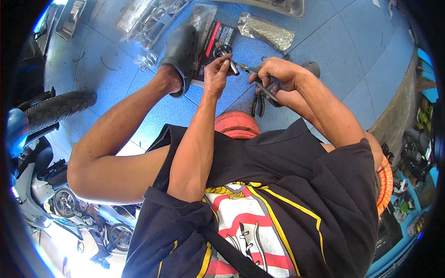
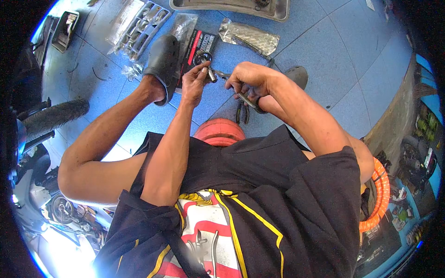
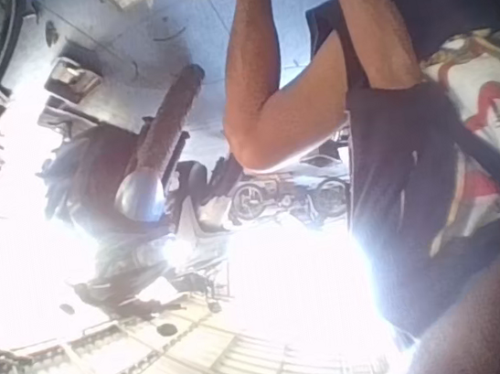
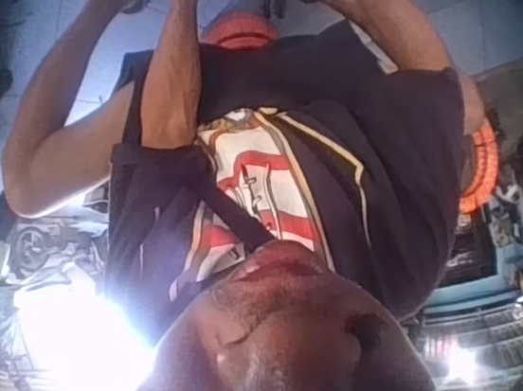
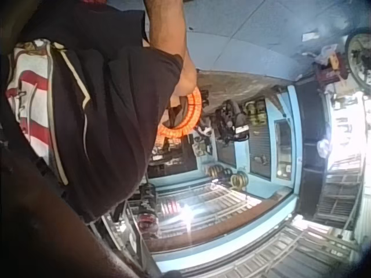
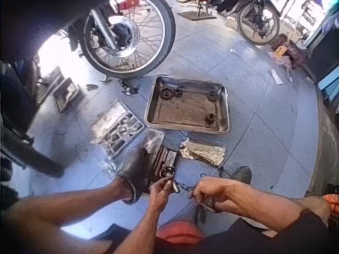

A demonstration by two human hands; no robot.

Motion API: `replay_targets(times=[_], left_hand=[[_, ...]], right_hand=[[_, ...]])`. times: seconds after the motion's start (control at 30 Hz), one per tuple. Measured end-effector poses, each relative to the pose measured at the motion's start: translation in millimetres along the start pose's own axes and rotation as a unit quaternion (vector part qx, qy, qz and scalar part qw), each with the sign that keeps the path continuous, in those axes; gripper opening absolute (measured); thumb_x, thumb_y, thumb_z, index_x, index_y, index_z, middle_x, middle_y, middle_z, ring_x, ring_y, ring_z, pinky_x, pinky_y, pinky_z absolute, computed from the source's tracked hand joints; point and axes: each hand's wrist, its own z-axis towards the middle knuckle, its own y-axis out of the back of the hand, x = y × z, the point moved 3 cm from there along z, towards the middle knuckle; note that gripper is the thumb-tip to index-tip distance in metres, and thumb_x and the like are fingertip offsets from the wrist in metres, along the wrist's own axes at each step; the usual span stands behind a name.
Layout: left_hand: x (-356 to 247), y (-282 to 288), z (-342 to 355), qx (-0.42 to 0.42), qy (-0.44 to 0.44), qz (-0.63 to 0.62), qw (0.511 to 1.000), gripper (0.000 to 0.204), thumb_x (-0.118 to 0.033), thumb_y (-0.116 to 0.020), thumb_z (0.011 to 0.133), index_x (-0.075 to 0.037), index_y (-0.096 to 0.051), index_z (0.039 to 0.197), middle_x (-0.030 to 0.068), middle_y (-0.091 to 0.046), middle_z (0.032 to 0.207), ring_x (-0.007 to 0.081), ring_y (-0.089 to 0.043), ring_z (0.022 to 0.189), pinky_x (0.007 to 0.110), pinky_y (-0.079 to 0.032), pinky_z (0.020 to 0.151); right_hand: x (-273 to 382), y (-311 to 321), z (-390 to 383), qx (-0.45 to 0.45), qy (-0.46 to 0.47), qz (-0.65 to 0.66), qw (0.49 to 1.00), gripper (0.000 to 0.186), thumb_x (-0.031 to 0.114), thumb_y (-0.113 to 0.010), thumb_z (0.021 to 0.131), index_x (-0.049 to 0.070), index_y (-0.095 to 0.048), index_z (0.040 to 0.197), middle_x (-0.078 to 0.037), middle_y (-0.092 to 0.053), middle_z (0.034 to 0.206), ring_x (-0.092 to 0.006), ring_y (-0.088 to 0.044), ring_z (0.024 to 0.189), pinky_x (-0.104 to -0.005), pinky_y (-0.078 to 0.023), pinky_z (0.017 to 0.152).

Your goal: The recorder is assembling or repairing internal motorcycle engine components, specifically working on a gear shaft and related assembly.

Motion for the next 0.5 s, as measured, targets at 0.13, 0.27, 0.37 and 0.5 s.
replay_targets(times=[0.13, 0.27, 0.37, 0.5], left_hand=[[-2.5, -0.8, -1.4, -0.002, -0.006, -0.010, 1.000, 0.031, -0.013, -0.054, 0.098, 0.004, -0.058, 0.124, 0.0064, -0.066, 0.093, 0.0126, -0.064, 0.079, 0.028, -0.054, 0.076], [-5.3, -2.3, -2.2, 0.000, 0.000, 0.002, 1.000, 0.031, -0.013, -0.054, 0.098, 0.004, -0.057, 0.124, 0.0064, -0.066, 0.093, 0.0126, -0.063, 0.080, 0.028, -0.054, 0.076], [-5.1, -0.9, -2.2, 0.002, 0.000, 0.002, 1.000, 0.031, -0.013, -0.054, 0.098, 0.005, -0.057, 0.124, 0.0065, -0.066, 0.093, 0.0127, -0.063, 0.080, 0.029, -0.054, 0.076], [-5.6, -1.1, -1.6, 0.003, 0.001, -0.003, 1.000, 0.030, -0.012, -0.053, 0.099, 0.005, -0.058, 0.123, 0.0063, -0.066, 0.093, 0.0125, -0.063, 0.080, 0.028, -0.054, 0.075]], right_hand=[[10.9, -2.7, -7.9, 0.001, -0.033, 0.002, 0.999, 0.047, -0.002, -0.052, 0.058, -0.007, -0.065, 0.103, -0.014, -0.063, 0.100, -0.0258, -0.063, 0.076, -0.0373, -0.050, 0.058], [12.3, 5.6, -2.8, 0.037, -0.014, 0.006, 0.999, 0.050, 0.001, -0.058, 0.060, -0.011, -0.061, 0.108, -0.021, -0.057, 0.099, -0.0314, -0.062, 0.079, -0.0453, -0.054, 0.052], [15.7, 5.7, -4.7, 0.040, -0.027, 0.013, 0.999, 0.045, 0.001, -0.058, 0.060, -0.011, -0.061, 0.103, -0.020, -0.056, 0.095, -0.0309, -0.062, 0.075, -0.0461, -0.054, 0.054], [16.4, 8.8, -3.9, 0.038, -0.026, 0.012, 0.999, 0.043, 0.001, -0.057, 0.060, -0.010, -0.061, 0.102, -0.018, -0.056, 0.093, -0.0292, -0.062, 0.077, -0.0470, -0.054, 0.056]])
